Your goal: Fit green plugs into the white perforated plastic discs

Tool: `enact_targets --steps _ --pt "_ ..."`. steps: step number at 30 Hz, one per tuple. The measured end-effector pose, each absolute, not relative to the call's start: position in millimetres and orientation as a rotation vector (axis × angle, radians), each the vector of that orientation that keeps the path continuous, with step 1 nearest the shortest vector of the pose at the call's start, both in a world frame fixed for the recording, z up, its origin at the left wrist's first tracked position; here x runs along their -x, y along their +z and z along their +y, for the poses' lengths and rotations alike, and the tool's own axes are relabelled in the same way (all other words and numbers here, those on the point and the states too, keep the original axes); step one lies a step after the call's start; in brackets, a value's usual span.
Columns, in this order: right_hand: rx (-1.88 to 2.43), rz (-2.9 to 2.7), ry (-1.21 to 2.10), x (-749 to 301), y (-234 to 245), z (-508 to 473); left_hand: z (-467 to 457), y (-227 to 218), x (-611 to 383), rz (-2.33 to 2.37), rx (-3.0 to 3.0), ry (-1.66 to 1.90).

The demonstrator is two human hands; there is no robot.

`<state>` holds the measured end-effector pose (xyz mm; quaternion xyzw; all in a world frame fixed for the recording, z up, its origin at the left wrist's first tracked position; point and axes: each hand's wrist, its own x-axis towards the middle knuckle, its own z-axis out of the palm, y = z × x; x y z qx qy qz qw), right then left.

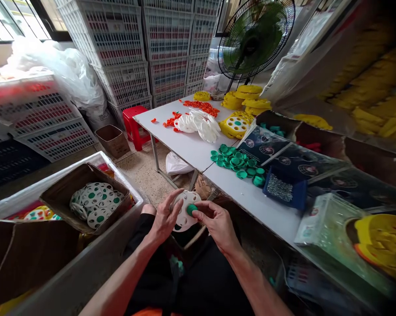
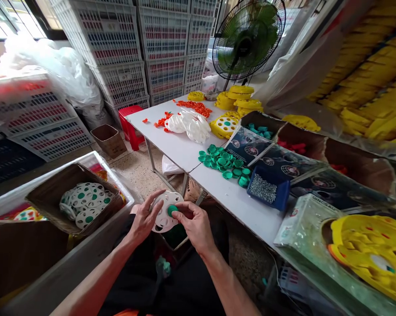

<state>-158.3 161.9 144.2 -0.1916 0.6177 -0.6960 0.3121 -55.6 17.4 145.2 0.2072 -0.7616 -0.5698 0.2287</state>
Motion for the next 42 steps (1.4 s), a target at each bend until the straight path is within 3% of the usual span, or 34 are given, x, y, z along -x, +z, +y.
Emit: enact_targets --steps 11,20,27,37,42 --pt "0.472 1.788 -1.836 150.8 133.4 160.4 22.1 148.0 54.0 -2.204 -0.474 -1.439" --pt "0.712 2.214 -1.684 159.3 146.1 162.8 21.5 155.2 48.8 -2.180 -0.531 -1.433" --pt "0.710 2.030 -1.615 163.6 142.0 157.6 17.3 153.2 46.7 -2.195 -0.535 -1.413" --pt "0.952 2.208 -1.669 157.4 147.4 168.7 20.1 142.6 52.2 -1.808 -0.616 -1.948" --pt "0.912 2.148 -1.659 156.8 143.4 172.5 25.1 153.3 51.7 -1.770 -0.720 -1.967"
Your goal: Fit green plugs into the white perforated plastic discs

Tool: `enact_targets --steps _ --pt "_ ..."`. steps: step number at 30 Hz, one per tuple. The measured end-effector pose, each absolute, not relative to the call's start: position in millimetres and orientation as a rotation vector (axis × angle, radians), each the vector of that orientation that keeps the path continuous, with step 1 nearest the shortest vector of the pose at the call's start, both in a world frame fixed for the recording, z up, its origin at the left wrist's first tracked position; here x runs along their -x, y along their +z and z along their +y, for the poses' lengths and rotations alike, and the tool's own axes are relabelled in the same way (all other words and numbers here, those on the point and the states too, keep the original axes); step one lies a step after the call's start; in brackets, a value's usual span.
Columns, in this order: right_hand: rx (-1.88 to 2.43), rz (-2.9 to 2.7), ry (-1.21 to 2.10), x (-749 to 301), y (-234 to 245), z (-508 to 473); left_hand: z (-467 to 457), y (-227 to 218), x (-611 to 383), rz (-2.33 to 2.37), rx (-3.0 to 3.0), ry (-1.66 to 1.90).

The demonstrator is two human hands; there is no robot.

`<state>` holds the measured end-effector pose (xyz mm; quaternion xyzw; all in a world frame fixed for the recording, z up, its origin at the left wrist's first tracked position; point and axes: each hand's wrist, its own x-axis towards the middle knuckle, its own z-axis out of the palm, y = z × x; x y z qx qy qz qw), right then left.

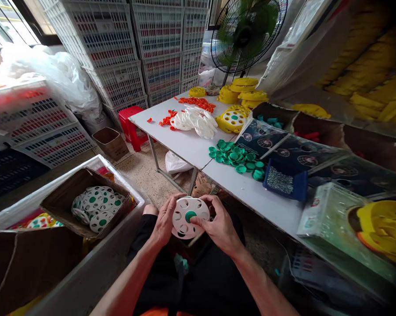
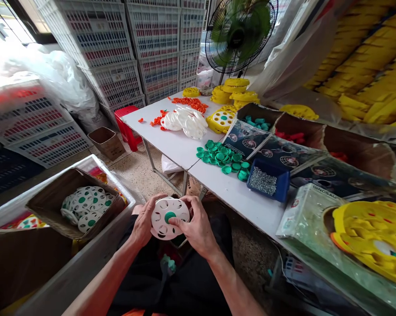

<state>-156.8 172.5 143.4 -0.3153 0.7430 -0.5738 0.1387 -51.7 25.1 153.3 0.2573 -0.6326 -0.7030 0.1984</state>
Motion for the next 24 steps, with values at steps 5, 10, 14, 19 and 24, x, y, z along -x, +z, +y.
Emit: enact_targets --steps 5,10,14,19,24 --pt "1.076 2.160 -1.634 159.8 148.4 175.5 28.8 154.8 48.9 -1.663 -0.744 -2.085" --pt "1.117 2.046 -1.609 161.4 151.6 182.0 26.5 151.4 41.7 -1.510 -0.766 -2.319" --pt "1.179 1.979 -1.579 161.5 153.8 185.6 23.8 150.0 40.3 -1.244 -0.769 -2.673" --pt "1.214 1.965 -1.513 159.9 160.7 189.1 24.2 143.7 36.4 -1.127 -0.777 -2.849" --pt "1.204 1.972 -1.482 159.6 163.6 194.1 28.7 149.1 30.3 -1.132 -0.743 -2.847"
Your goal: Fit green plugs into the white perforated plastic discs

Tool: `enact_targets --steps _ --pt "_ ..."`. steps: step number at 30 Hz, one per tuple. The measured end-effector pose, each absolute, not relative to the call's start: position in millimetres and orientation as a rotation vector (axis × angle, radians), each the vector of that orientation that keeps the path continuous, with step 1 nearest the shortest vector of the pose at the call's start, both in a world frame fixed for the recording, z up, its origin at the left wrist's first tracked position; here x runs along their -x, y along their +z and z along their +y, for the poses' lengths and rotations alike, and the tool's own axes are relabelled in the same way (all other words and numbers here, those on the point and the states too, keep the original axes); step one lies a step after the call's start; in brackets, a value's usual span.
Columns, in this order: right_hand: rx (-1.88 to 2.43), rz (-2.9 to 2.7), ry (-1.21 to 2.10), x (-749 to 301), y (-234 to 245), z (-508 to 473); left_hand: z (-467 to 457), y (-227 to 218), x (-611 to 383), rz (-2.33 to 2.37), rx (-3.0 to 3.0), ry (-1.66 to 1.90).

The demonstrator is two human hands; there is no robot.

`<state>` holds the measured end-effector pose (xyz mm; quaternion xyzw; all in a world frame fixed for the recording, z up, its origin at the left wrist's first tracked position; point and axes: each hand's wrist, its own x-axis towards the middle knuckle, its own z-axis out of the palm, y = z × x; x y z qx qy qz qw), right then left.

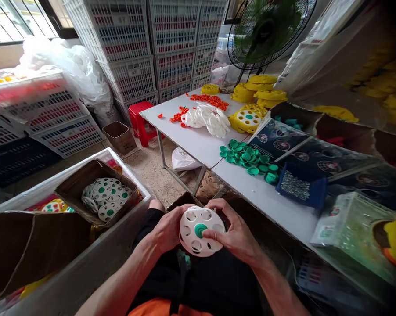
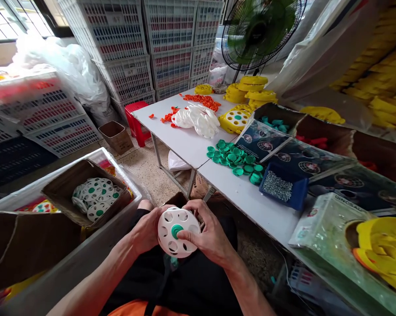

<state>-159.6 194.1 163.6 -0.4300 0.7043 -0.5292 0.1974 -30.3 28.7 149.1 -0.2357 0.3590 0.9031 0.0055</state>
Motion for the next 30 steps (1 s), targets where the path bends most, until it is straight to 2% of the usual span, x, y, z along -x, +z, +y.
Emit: enact_targets --steps 8,14,20,26,30 --pt "1.339 1.982 -1.487 149.0 170.1 195.1 36.5 148.8 30.0 1.222 0.839 2.904" --pt "0.986 2.052 -1.519 143.8 156.3 194.0 42.7 150.2 33.6 1.528 1.064 2.901" --pt "0.970 2.101 -1.546 133.4 148.9 177.4 43.4 154.7 32.9 1.585 1.118 2.920" --pt "0.711 1.972 -1.722 121.1 144.0 159.5 32.7 113.3 24.2 1.267 1.287 3.065" --pt "0.723 1.742 -1.786 111.1 148.9 92.9 24.2 85.4 5.2 1.192 1.369 3.174"
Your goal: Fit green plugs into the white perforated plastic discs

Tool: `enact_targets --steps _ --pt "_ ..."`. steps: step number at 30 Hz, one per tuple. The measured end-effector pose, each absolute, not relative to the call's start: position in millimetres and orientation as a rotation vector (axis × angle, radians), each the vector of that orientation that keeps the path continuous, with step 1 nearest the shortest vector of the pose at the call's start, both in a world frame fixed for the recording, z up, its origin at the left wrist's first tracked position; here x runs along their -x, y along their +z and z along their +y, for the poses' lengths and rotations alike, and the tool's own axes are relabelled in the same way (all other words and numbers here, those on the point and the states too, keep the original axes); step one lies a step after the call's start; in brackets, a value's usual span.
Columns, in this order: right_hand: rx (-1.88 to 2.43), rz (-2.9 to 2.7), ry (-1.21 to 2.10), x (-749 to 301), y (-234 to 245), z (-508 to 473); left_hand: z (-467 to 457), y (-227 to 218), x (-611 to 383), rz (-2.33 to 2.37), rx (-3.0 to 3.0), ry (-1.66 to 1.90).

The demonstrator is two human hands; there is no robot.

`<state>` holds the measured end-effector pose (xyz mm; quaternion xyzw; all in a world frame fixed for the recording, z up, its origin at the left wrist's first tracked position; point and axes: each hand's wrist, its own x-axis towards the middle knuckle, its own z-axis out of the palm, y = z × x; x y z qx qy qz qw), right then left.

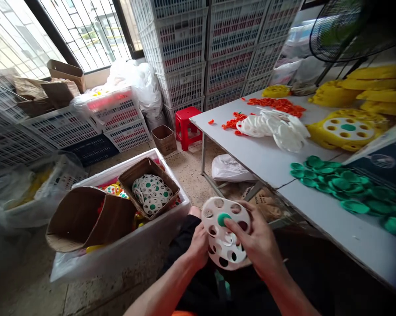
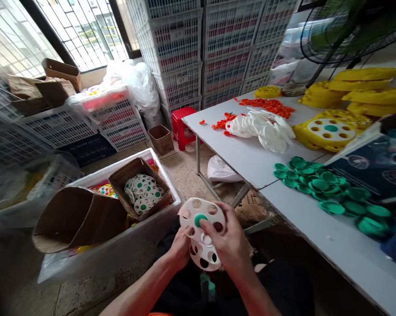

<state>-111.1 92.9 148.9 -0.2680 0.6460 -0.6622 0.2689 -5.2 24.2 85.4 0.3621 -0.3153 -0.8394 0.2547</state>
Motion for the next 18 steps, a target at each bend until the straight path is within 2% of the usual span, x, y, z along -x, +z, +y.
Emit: enact_targets --steps 4,8,12,18 --pt "0.903 1.446 -1.780 75.5 167.8 -12.7 20.8 76.7 -9.5 -0.856 -1.101 -2.224" --pt "1.344 1.730 -1.666 65.0 170.3 -52.0 9.7 72.7 -12.6 -0.861 -1.093 -2.230" --pt "1.508 1.902 -1.582 112.2 153.3 5.7 -3.2 78.0 -12.2 -0.897 -0.978 -2.222" --pt "1.091 2.341 -1.506 188.7 145.1 127.7 -9.8 104.4 3.0 -1.084 -0.939 -2.224"
